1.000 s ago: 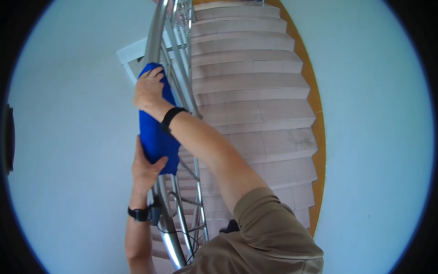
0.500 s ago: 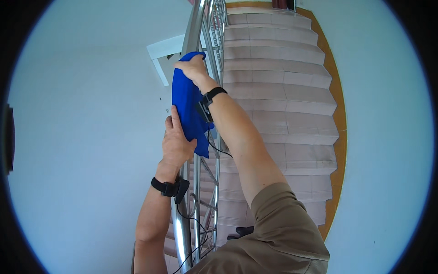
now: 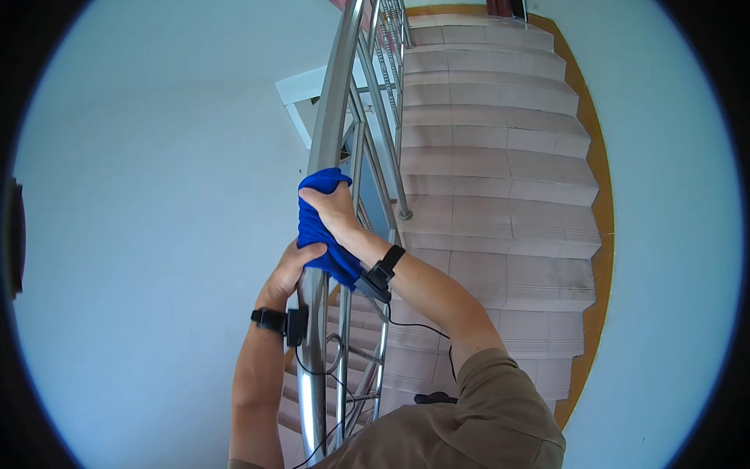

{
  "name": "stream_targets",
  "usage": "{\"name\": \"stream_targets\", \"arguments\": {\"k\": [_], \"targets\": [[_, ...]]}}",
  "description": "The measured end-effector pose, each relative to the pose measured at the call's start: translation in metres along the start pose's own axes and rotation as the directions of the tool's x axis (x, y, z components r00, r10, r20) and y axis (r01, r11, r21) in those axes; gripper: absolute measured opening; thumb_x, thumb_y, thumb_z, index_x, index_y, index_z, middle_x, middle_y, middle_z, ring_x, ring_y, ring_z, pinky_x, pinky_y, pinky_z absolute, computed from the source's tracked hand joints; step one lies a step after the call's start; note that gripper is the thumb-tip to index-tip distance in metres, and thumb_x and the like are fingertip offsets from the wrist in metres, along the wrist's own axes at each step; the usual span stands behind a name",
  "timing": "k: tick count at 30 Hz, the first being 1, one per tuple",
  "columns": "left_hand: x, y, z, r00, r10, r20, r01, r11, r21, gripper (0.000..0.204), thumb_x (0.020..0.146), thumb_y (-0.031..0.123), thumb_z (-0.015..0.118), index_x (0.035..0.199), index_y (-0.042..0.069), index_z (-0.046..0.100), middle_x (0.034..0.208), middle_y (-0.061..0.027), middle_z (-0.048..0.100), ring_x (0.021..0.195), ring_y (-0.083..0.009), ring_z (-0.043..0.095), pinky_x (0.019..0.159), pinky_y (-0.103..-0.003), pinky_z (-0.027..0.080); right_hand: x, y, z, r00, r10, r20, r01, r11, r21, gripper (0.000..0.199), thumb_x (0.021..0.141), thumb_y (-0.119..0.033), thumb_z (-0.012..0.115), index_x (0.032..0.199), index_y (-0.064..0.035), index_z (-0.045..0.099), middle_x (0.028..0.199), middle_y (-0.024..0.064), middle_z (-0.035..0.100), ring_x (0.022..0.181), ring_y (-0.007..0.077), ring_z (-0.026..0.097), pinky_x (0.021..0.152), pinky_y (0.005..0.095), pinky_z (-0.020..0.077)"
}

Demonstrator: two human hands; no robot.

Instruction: Cleaning a stainless steel staircase handrail with a blue cloth.

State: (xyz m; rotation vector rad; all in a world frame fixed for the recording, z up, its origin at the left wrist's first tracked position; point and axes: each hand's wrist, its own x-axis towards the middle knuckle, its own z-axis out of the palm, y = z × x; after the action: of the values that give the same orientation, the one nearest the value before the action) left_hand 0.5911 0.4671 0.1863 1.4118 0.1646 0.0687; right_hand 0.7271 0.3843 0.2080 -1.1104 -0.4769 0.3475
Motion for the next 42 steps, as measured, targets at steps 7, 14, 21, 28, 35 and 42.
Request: {"name": "stream_targets", "arguments": {"k": [7,14,21,28,35,42], "targets": [[-0.046,-0.007,0.033,0.883,0.21,-0.42,0.128,0.753,0.646,0.102,0.075,0.032,0.086,0.154,-0.001,0.03,0.124,-0.0254,0.064,0.117,-0.0389,0.064,0.098,-0.044,0.053,0.057,-0.04,0.007,0.976,-0.213,-0.047,0.133,0.751,-0.646,0.076,0.071,-0.032,0.082,0.119,0.0156,0.049,0.116,0.033,0.061,0.108,0.0437,0.065,0.095,0.0453,0.055],[-0.019,0.006,0.068,0.8,0.491,-0.344,0.112,0.441,0.891,0.112,0.075,0.019,0.083,0.162,0.008,0.013,0.136,-0.0261,0.05,0.115,-0.0458,0.06,0.097,-0.049,0.054,0.144,-0.061,-0.01,0.955,-0.295,-0.037,0.203,0.74,-0.642,0.069,0.072,-0.031,0.085,0.116,0.0156,0.06,0.109,0.0274,0.07,0.097,0.0372,0.071,0.086,0.0405,0.0585],[-0.014,0.001,0.061,0.697,0.651,-0.301,-0.053,0.465,0.884,0.088,0.079,0.025,0.08,0.154,0.005,0.039,0.131,-0.0251,0.06,0.111,-0.0415,0.065,0.094,-0.047,0.055,0.127,-0.031,-0.013,0.985,-0.126,-0.115,0.135,0.988,0.072,0.045,0.083,-0.035,0.082,0.106,0.0028,0.069,0.091,0.0114,0.073,0.079,0.0215,0.072,0.073,0.0353,0.0595],[-0.01,0.013,0.066,0.717,0.45,-0.532,0.294,0.496,0.817,0.081,0.086,0.057,0.072,0.139,0.0,0.048,0.107,-0.0272,0.071,0.102,-0.0444,0.07,0.091,-0.049,0.054,0.03,0.021,-0.017,0.956,0.07,0.286,-0.193,0.883,0.429,0.044,0.087,-0.043,0.079,0.109,-0.0062,0.068,0.096,0.008,0.073,0.084,0.0174,0.072,0.072,0.0315,0.0617],[-0.031,-0.028,0.01,0.848,0.228,-0.479,0.353,0.433,0.83,0.09,0.085,0.067,0.069,0.127,-0.01,0.048,0.096,-0.0323,0.07,0.095,-0.0479,0.069,0.085,-0.05,0.055,-0.022,0.083,-0.014,0.91,0.249,0.332,-0.377,0.831,0.41,0.035,0.095,-0.04,0.071,0.11,-0.0097,0.064,0.097,0.0036,0.069,0.087,0.0149,0.07,0.077,0.0302,0.0596],[-0.105,-0.097,-0.012,0.812,0.075,-0.579,0.454,0.543,0.707,0.078,0.085,0.052,0.077,0.129,-0.004,0.047,0.099,-0.0306,0.069,0.094,-0.047,0.069,0.082,-0.049,0.056,-0.102,0.172,0.01,0.894,0.352,0.277,-0.439,0.812,0.385,0.032,0.098,-0.034,0.067,0.112,-0.0054,0.063,0.1,0.0008,0.067,0.09,0.0084,0.062,0.083,0.0279,0.0537]]}}
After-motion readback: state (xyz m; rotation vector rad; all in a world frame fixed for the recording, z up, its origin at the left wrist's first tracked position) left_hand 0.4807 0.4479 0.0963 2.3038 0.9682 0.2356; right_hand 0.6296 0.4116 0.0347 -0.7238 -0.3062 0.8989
